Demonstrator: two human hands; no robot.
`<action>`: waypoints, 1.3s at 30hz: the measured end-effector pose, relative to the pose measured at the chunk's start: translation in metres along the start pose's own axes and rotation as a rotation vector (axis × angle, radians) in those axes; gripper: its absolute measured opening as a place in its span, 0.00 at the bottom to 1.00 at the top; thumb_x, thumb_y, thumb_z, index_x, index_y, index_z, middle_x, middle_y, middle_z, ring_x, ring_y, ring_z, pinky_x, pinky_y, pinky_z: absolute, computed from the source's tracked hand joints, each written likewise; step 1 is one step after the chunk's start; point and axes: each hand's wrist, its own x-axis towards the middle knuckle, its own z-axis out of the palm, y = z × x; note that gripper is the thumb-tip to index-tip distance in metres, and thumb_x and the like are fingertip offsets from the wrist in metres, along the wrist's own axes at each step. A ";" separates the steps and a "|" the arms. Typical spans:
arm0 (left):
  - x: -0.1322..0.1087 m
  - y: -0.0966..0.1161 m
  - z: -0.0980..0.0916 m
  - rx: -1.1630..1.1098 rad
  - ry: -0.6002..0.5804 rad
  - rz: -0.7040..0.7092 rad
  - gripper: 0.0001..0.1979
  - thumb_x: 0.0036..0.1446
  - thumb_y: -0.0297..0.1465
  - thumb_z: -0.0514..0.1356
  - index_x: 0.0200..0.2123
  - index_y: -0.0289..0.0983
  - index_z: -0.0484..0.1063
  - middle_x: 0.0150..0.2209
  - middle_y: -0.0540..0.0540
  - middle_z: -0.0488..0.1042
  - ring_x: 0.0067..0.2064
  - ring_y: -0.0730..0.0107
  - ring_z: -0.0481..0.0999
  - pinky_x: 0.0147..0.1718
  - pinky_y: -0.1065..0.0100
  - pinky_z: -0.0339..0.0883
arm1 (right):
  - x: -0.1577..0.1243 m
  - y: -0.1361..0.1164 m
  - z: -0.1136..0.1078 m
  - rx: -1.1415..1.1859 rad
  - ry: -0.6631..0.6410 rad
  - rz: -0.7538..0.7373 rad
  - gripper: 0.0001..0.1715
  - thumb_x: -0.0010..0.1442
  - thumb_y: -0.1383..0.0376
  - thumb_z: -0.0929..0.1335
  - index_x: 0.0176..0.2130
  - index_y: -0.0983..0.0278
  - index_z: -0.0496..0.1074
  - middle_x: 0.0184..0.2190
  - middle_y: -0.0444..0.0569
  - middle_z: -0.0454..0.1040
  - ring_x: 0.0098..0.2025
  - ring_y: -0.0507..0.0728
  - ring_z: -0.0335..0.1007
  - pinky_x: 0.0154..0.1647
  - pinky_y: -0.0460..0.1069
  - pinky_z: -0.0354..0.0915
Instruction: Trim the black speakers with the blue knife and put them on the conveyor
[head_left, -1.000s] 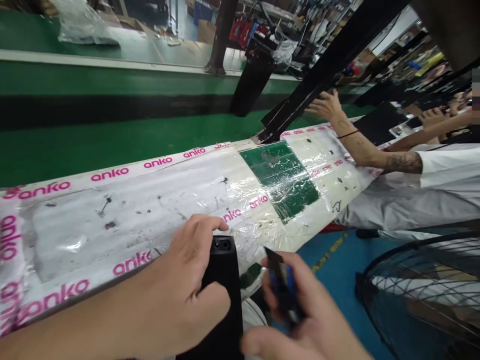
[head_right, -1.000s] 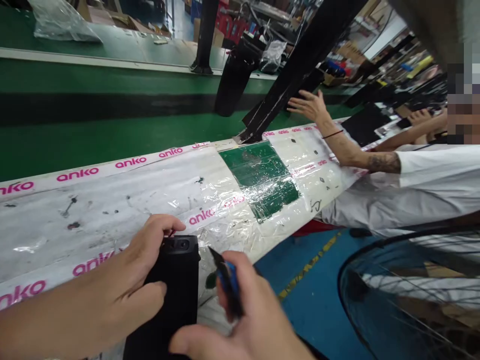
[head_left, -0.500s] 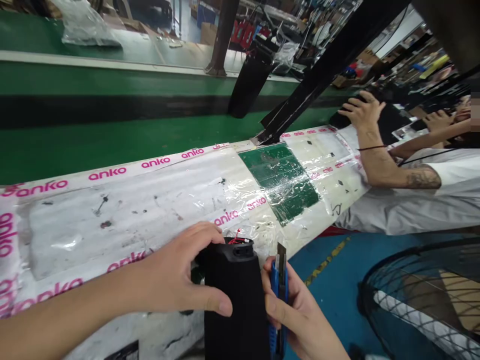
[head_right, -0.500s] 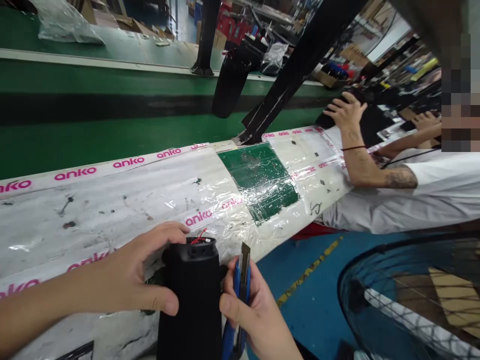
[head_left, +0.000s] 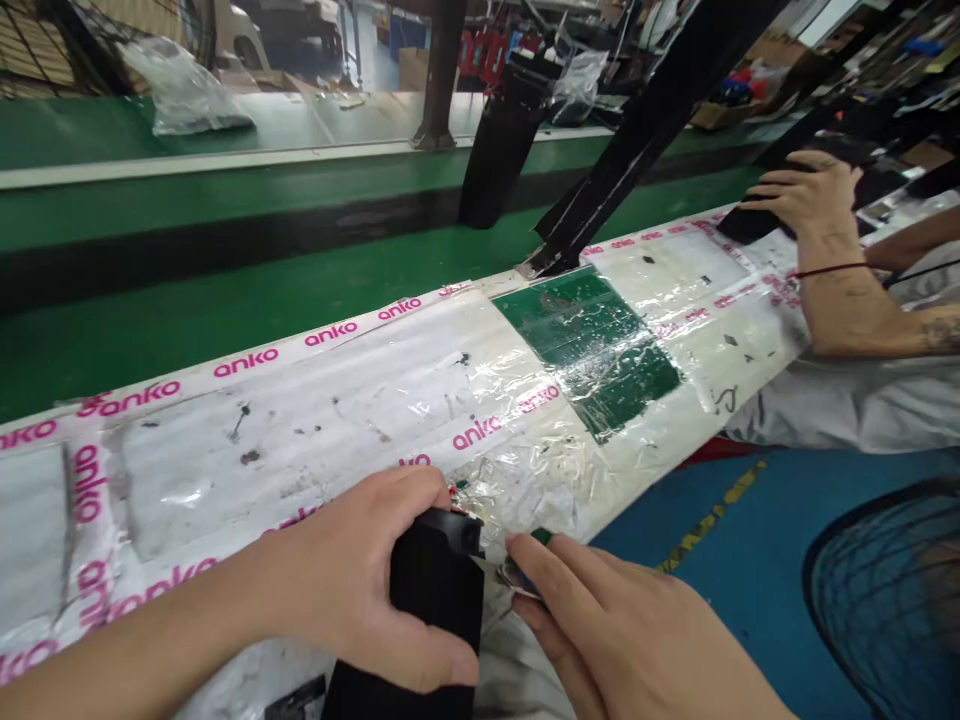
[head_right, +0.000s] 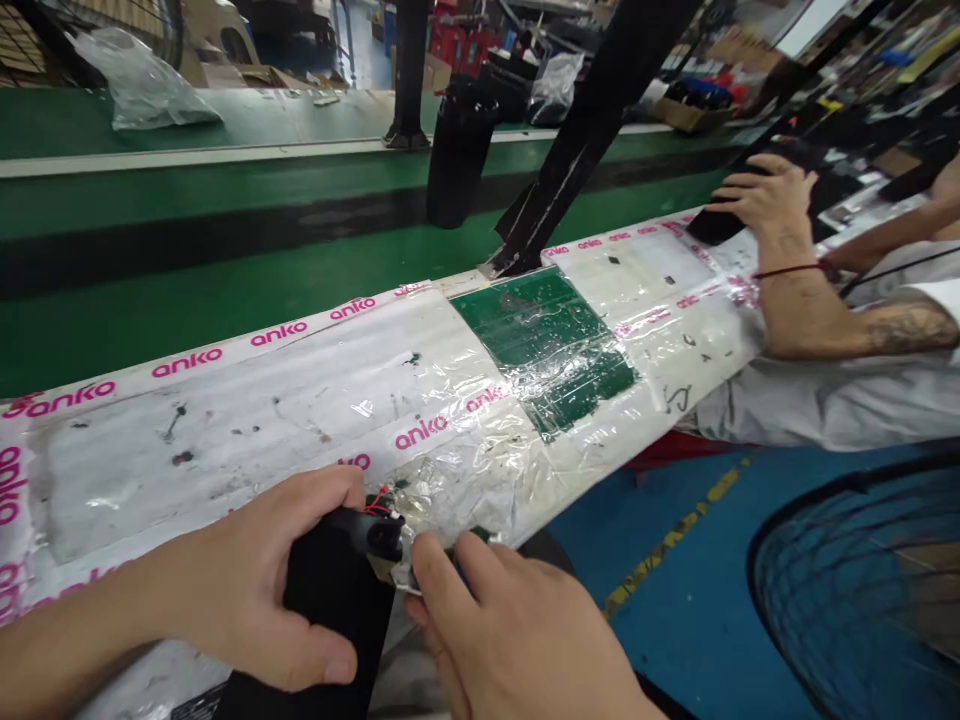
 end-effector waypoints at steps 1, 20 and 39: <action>0.001 -0.001 0.001 0.001 0.007 0.005 0.29 0.35 0.48 0.74 0.35 0.40 0.66 0.36 0.49 0.70 0.37 0.60 0.71 0.35 0.62 0.68 | 0.004 0.002 -0.001 -0.084 -0.018 -0.043 0.14 0.73 0.68 0.57 0.55 0.62 0.63 0.31 0.45 0.76 0.24 0.59 0.75 0.19 0.52 0.64; 0.004 -0.007 0.004 -0.017 -0.004 0.082 0.26 0.39 0.46 0.73 0.31 0.40 0.64 0.30 0.53 0.64 0.30 0.70 0.64 0.27 0.68 0.59 | 0.010 0.000 0.006 -0.180 -0.066 -0.009 0.31 0.44 0.77 0.63 0.47 0.59 0.61 0.26 0.41 0.71 0.18 0.56 0.66 0.17 0.53 0.50; -0.016 0.039 0.007 0.197 0.082 -0.282 0.34 0.50 0.44 0.67 0.58 0.43 0.63 0.47 0.43 0.74 0.41 0.53 0.78 0.32 0.60 0.73 | -0.002 -0.007 0.006 0.830 0.054 0.511 0.22 0.65 0.50 0.71 0.52 0.55 0.65 0.32 0.44 0.77 0.30 0.58 0.76 0.24 0.48 0.65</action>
